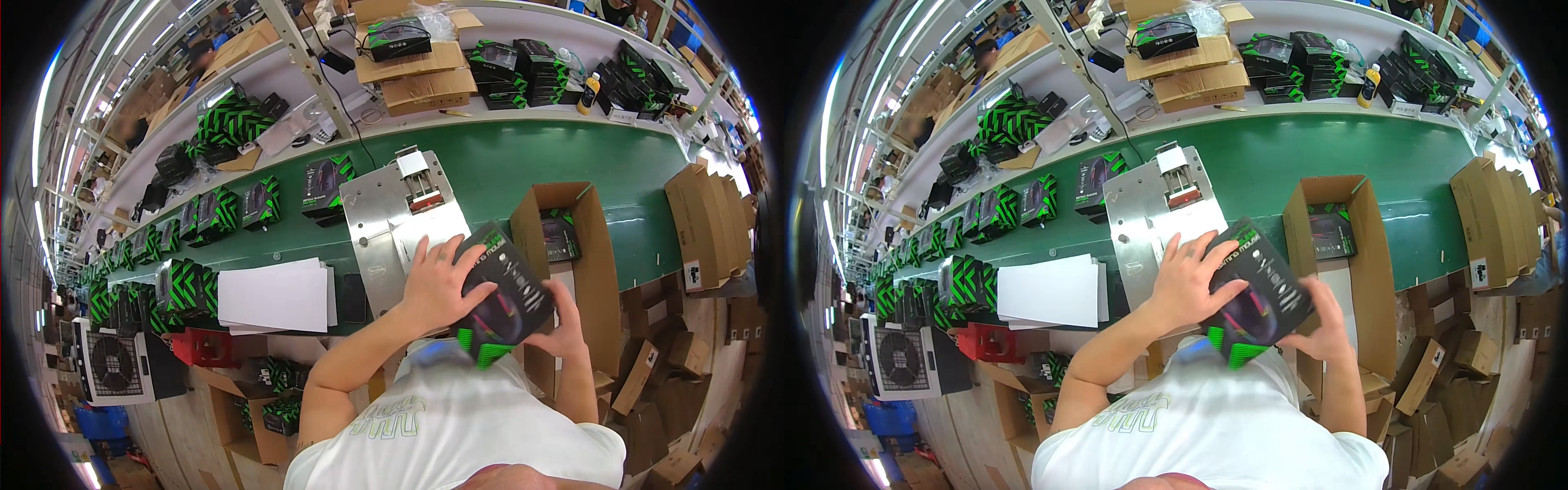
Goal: The person arranges cardboard boxes on the table, picks up packaged computer mice from the conveyor belt, opens and closes the product boxes, and packs them into the cardboard boxes.
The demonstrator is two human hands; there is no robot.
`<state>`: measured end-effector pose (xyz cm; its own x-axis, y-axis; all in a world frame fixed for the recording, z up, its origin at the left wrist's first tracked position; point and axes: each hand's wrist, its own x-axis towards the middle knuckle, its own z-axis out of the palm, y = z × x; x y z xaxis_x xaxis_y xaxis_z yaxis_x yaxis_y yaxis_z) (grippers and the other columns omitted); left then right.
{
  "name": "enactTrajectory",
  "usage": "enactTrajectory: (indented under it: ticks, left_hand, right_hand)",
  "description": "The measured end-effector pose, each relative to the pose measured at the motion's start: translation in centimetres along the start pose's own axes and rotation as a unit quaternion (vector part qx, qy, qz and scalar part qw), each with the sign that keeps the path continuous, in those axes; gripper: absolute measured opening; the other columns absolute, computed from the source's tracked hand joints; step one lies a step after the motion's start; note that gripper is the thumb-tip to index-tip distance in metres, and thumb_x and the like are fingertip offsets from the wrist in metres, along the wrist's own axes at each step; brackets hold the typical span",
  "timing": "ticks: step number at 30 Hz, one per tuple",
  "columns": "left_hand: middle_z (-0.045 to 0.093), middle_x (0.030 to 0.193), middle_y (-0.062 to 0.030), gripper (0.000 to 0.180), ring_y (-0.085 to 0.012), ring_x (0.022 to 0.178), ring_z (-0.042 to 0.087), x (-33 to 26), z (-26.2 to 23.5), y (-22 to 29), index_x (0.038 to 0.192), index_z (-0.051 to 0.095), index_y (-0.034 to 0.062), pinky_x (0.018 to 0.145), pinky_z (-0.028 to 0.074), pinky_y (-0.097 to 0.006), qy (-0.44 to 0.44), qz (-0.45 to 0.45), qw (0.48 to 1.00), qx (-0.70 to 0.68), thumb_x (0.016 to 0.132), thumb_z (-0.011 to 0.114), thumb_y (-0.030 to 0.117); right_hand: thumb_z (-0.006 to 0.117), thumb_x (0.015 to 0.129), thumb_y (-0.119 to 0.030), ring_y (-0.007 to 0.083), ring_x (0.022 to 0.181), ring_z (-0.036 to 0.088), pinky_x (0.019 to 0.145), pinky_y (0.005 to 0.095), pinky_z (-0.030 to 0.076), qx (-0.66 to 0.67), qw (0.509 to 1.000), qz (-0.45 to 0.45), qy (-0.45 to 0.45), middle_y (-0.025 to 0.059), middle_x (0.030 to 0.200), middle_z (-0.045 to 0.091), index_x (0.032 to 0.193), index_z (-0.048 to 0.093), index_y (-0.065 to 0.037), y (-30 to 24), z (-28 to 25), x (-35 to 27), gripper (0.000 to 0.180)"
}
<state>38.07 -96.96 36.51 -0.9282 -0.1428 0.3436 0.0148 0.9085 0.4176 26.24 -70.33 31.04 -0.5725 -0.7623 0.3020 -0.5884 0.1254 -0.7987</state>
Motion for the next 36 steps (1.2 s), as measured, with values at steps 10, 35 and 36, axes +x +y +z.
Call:
enactTrajectory:
  ticks: [10, 35, 36]
  left_hand:
    - [0.035, 0.145, -0.0256, 0.076, -0.0443, 0.139, 0.024, 5.5, -1.6, -7.3, 0.136, 0.051, 0.0082, 0.111, 0.014, -0.066, 0.146, -0.026, 0.975, 0.164, 0.08, 0.069, 0.055]
    - [0.064, 0.114, -0.0164, 0.048, -0.032, 0.109, 0.059, -1.5, -2.2, 2.9, 0.119, 0.057, 0.002, 0.107, 0.035, -0.048, 0.186, 0.051, 0.972, -0.134, 0.076, 0.075, 0.013]
    - [0.058, 0.123, -0.0208, 0.055, -0.0351, 0.115, 0.056, -2.7, -2.4, 3.2, 0.125, 0.053, 0.0018, 0.109, 0.033, -0.05, 0.243, 0.118, 0.949, -0.161, 0.077, 0.076, 0.014]
  right_hand:
    - [0.096, 0.05, -0.013, 0.0335, 0.133, 0.046, 0.104, 0.0405, 0.044, 0.129, 0.988, -0.07, -0.054, 0.0254, 0.151, 0.034, 0.123, 0.062, -0.007, 0.4, 5.8, 11.7, 0.081]
    - [0.077, 0.076, -0.016, 0.0213, 0.119, 0.055, 0.1, 0.0355, 0.045, 0.396, 0.891, 0.199, -0.098, 0.0136, 0.13, 0.056, 0.141, 0.042, 0.004, -3.7, 1.6, 6.2, 0.076]
    - [0.074, 0.074, -0.009, 0.0197, 0.117, 0.056, 0.101, 0.0345, 0.044, 0.425, 0.885, 0.182, -0.051, 0.0119, 0.127, 0.058, 0.139, 0.043, 0.004, -4.0, 1.0, 5.5, 0.073]
